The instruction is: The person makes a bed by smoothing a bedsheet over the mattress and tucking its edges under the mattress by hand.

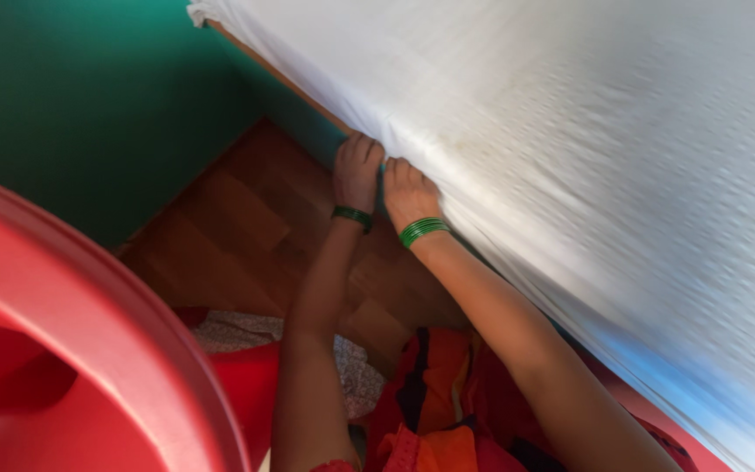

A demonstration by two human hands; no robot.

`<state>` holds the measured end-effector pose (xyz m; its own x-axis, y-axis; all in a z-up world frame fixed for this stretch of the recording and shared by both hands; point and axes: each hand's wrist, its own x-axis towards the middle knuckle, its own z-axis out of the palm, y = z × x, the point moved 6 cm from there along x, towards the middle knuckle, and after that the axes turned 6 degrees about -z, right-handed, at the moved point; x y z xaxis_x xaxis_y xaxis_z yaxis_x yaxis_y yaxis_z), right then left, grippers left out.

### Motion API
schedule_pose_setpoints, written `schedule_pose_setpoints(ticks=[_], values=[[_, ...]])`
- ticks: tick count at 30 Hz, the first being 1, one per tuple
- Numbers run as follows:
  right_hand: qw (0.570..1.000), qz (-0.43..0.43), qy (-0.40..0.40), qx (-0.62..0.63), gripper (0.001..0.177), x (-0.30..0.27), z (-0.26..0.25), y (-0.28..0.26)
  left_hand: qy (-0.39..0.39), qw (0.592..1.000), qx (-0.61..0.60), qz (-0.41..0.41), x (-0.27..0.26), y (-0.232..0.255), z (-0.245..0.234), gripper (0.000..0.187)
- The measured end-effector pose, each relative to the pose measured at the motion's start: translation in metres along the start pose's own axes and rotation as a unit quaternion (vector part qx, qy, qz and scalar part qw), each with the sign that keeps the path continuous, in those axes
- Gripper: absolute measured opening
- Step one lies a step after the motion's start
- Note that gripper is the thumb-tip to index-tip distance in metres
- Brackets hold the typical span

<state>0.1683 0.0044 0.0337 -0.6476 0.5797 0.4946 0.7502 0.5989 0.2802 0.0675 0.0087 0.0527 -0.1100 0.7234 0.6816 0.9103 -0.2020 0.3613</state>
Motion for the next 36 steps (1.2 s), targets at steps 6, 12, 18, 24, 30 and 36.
schedule_pose_setpoints(ticks=[6, 12, 18, 24, 30, 36], values=[[0.997, -0.049, -0.023, 0.06, 0.054, -0.022, -0.001, 0.004, -0.016, 0.998, 0.056, -0.007, 0.003, 0.003, 0.012, 0.003], [0.994, -0.067, -0.054, 0.072, 0.056, -0.059, -0.028, 0.008, -0.002, 0.996, 0.09, -0.017, 0.001, 0.01, 0.014, 0.003], [0.995, -0.013, -0.09, 0.034, 0.06, -0.085, -0.036, 0.014, 0.0, 0.995, 0.084, -0.053, -0.004, 0.014, 0.016, 0.012], [0.994, 0.011, -0.111, 0.0, 0.063, -0.071, -0.024, 0.016, -0.004, 0.994, 0.081, -0.071, -0.007, 0.01, 0.019, 0.013], [0.979, -0.001, -0.178, 0.096, 0.072, -0.065, -0.054, 0.025, -0.027, 0.991, 0.111, -0.064, -0.016, 0.002, 0.028, 0.02], [0.897, -0.012, -0.265, 0.354, 0.054, -0.077, -0.116, 0.096, -0.045, 0.988, 0.105, -0.108, -0.023, -0.001, 0.03, 0.026]])
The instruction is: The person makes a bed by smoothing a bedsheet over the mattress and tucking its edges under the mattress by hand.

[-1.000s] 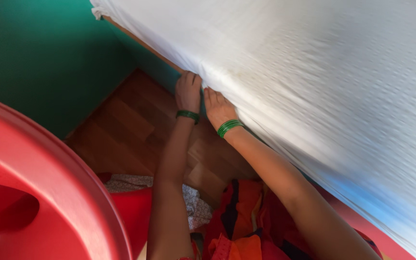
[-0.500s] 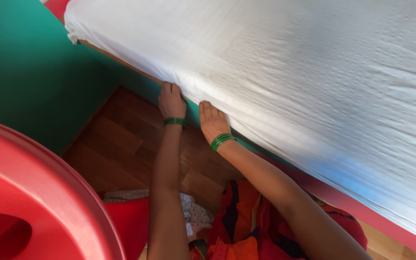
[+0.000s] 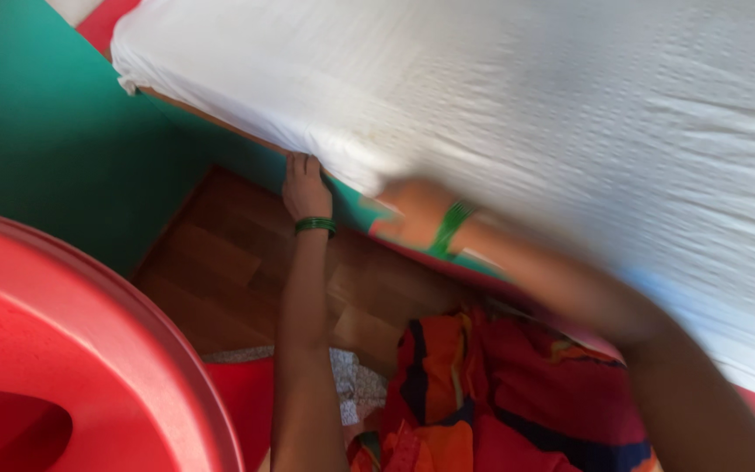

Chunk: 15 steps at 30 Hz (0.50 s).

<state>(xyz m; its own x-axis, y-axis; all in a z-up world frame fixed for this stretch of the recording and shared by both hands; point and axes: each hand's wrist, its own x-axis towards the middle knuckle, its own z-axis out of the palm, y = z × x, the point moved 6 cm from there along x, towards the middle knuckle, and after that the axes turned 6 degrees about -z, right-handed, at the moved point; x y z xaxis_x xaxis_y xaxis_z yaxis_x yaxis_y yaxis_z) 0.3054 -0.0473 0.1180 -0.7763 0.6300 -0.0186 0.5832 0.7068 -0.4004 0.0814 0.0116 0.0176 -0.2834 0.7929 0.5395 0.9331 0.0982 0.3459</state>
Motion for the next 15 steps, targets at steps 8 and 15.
schedule_pose_setpoints(ticks=[8, 15], values=[[0.973, 0.178, 0.03, -0.145, 0.078, -0.044, -0.093, 0.176, 0.032, 0.973, -0.177, -0.143, -0.025, 0.002, -0.028, 0.026], [0.969, 0.193, -0.034, -0.153, 0.068, -0.049, -0.07, 0.171, 0.134, 0.966, -0.211, 0.061, 0.022, 0.126, -0.093, 0.032]])
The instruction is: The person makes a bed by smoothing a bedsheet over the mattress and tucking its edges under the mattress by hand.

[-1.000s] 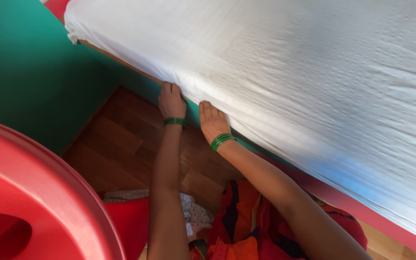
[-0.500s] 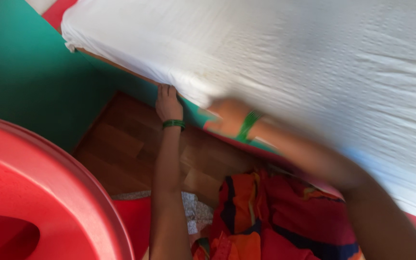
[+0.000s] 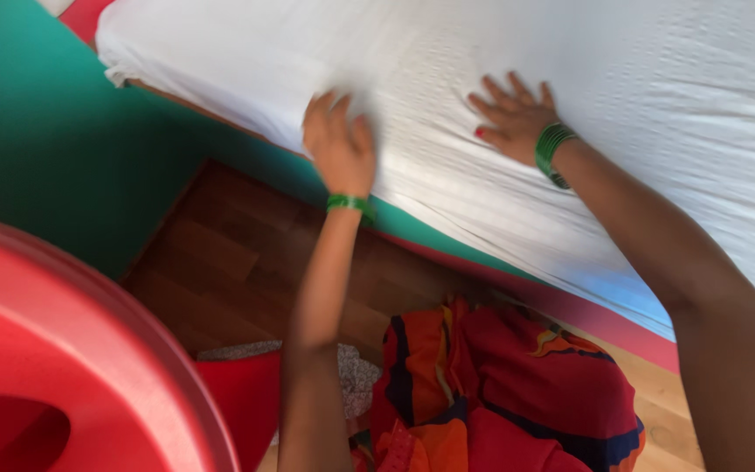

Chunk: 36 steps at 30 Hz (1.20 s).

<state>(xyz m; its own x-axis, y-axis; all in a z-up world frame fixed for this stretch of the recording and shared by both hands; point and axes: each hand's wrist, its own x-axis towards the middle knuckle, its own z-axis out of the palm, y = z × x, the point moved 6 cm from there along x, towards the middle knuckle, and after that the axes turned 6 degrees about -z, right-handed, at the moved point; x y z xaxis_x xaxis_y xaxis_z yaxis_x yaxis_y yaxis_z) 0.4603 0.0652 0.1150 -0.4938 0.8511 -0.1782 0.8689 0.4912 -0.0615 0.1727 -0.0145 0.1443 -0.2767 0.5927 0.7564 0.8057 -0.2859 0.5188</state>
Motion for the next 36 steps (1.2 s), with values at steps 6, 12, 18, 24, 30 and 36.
schedule_pose_setpoints(ticks=[6, 12, 18, 24, 30, 36], values=[[0.992, -0.118, 0.013, -0.033, 0.065, -0.033, 0.004, -0.043, -0.383, 0.91, 0.146, 0.062, 0.035, 0.059, 0.101, 0.061], [0.979, -0.163, -0.054, -0.109, 0.083, -0.07, 0.0, -0.091, -0.519, 0.82, 0.228, 0.072, 0.019, 0.056, 0.126, 0.073], [0.961, -0.272, -0.016, -0.042, 0.077, -0.094, 0.012, -0.099, -0.502, 0.829, 0.234, 0.075, 0.013, 0.059, 0.116, 0.075], [0.981, -0.148, 0.122, -0.007, 0.079, -0.037, 0.003, 0.048, -0.506, 0.828, 0.228, 0.075, 0.011, 0.064, 0.103, 0.077], [0.998, 0.026, 0.058, -0.01, 0.073, -0.053, 0.02, 0.117, -0.499, 0.836, 0.221, 0.066, 0.011, 0.064, 0.104, 0.077], [0.998, -0.037, 0.027, -0.04, 0.071, -0.083, 0.025, 0.074, -0.497, 0.838, 0.216, 0.064, 0.01, 0.063, 0.106, 0.077]])
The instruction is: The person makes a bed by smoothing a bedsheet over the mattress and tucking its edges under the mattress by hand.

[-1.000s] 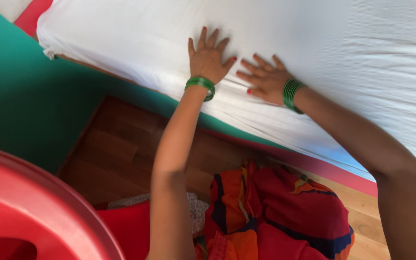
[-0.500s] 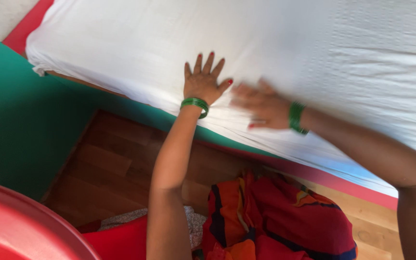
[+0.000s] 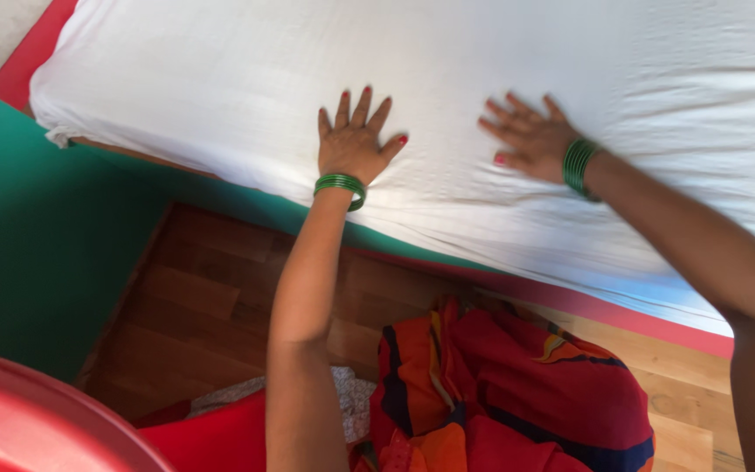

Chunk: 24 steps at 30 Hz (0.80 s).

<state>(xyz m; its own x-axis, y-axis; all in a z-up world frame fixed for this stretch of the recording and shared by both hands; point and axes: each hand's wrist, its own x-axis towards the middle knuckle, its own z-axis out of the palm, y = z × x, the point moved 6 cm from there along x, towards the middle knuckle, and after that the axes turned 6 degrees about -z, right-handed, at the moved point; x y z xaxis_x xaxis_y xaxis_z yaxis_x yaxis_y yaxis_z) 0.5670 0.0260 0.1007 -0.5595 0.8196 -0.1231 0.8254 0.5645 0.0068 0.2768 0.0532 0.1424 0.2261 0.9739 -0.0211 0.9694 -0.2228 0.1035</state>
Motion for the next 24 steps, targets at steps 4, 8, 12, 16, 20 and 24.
schedule_pose_setpoints(ticks=[4, 8, 12, 16, 20, 24], values=[[0.997, -0.075, 0.004, -0.01, 0.069, -0.028, -0.006, -0.042, -0.005, 1.0, -0.003, 0.007, 0.0, 0.0, 0.003, 0.077], [0.994, -0.101, 0.0, -0.041, 0.069, -0.045, -0.016, -0.076, 0.008, 1.0, -0.007, 0.006, -0.002, -0.001, 0.004, 0.076], [0.992, -0.081, -0.063, -0.075, 0.082, -0.061, -0.022, -0.102, 0.016, 1.0, -0.004, 0.017, -0.004, 0.002, 0.006, 0.075], [0.991, -0.091, -0.062, -0.074, 0.087, -0.065, -0.019, -0.103, 0.014, 0.999, 0.011, 0.037, -0.004, 0.015, 0.006, 0.078], [0.988, -0.153, 0.003, -0.014, 0.085, -0.055, -0.007, -0.076, 0.007, 0.991, -0.009, 0.13, -0.003, 0.069, 0.002, 0.082], [0.997, 0.011, 0.071, -0.008, 0.081, -0.039, -0.018, 0.015, -0.03, 0.984, 0.009, 0.176, -0.011, 0.111, 0.009, 0.08]])
